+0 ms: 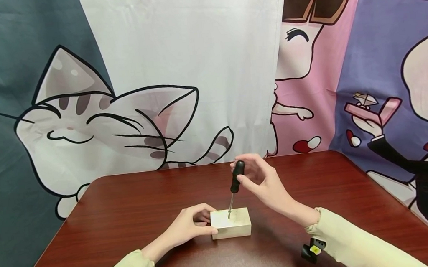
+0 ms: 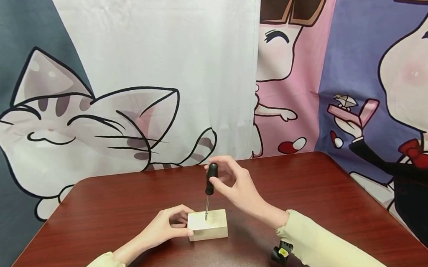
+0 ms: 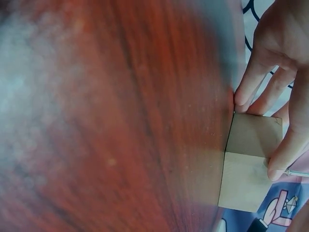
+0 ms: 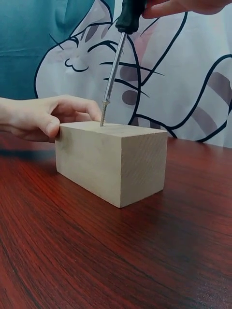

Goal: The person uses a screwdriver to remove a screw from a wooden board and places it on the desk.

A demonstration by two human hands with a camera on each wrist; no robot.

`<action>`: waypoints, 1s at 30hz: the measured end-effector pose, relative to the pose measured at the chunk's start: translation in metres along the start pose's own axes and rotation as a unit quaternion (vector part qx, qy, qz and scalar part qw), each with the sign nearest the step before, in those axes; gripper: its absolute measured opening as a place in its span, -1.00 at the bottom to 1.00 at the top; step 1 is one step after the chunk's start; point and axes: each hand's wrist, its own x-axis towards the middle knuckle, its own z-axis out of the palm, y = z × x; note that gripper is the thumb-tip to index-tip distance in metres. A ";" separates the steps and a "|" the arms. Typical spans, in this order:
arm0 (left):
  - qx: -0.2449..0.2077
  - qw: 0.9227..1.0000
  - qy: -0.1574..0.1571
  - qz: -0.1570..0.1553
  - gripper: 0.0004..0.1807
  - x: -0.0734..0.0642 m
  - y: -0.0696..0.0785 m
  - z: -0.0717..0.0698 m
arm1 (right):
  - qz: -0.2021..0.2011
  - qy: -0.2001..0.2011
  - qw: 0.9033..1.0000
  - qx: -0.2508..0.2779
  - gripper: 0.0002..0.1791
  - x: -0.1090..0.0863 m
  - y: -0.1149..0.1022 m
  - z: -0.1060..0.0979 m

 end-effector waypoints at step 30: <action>-0.006 1.000 0.004 -0.002 -0.54 -0.002 0.000 0.001 | 0.037 0.070 0.995 -0.063 -0.45 -0.002 -0.001 0.012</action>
